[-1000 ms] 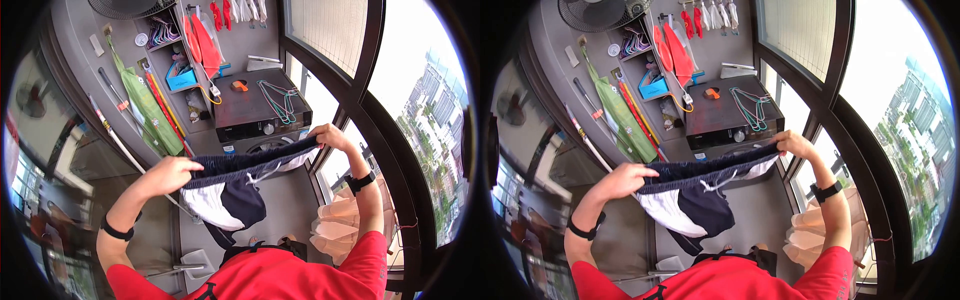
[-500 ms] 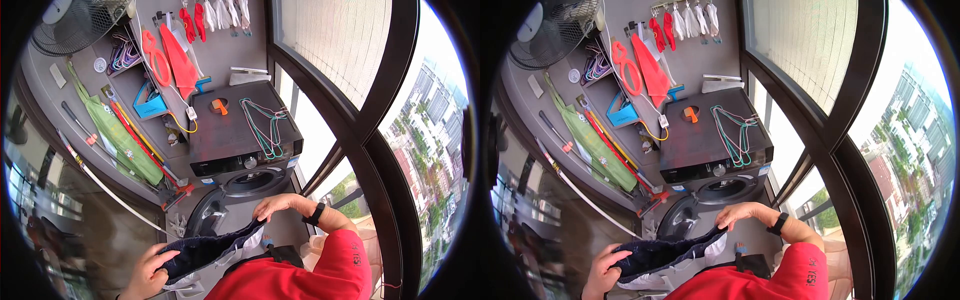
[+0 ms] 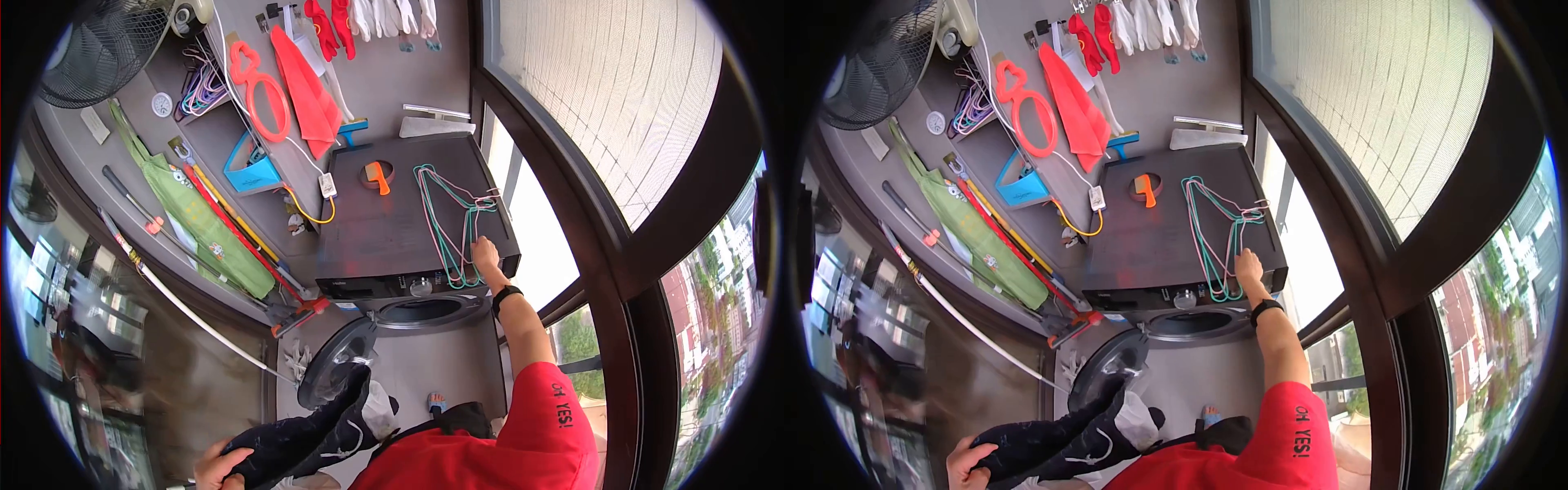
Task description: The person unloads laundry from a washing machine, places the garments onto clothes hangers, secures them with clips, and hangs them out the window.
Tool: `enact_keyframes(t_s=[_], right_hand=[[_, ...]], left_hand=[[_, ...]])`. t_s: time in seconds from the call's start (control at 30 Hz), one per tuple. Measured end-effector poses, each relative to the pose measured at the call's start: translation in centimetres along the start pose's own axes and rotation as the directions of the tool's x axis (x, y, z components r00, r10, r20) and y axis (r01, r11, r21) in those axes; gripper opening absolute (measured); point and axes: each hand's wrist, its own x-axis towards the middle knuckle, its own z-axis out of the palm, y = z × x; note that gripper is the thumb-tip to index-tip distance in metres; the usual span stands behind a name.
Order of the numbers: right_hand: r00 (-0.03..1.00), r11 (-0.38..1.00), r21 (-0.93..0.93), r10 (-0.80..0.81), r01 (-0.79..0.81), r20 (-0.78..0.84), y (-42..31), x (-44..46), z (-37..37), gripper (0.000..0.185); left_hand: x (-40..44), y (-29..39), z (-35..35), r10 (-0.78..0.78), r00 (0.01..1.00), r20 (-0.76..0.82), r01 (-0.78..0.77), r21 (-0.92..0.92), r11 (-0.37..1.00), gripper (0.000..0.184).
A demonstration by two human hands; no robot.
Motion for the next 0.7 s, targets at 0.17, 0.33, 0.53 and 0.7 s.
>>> enact_keyframes(t_s=[0.17,0.33,0.53,0.7], right_hand=[[0.993,0.918,0.393,0.007,0.042,-0.12,-0.7,0.2,-0.3,0.023],[0.973,0.863,0.477,-0.069,0.168,-0.219,-5.6,-3.6,-2.9,0.022],[0.958,0.809,0.537,-0.106,0.24,-0.268,-9.1,-7.2,-0.9,0.02],[0.964,0.819,0.531,-0.095,0.217,-0.248,-9.8,-8.6,3.4,0.022]], left_hand=[[-0.1,0.3,0.1,-0.123,0.992,0.003,0.123,-0.023,0.992,0.039],[-0.3,0.1,0.3,-0.16,0.987,0.004,0.16,-0.018,0.987,0.039],[0.0,0.0,0.4,-0.149,0.989,0.012,0.15,-0.033,0.988,0.038],[-0.1,-0.2,0.2,-0.168,0.985,0.03,0.169,-0.04,0.985,0.038]])
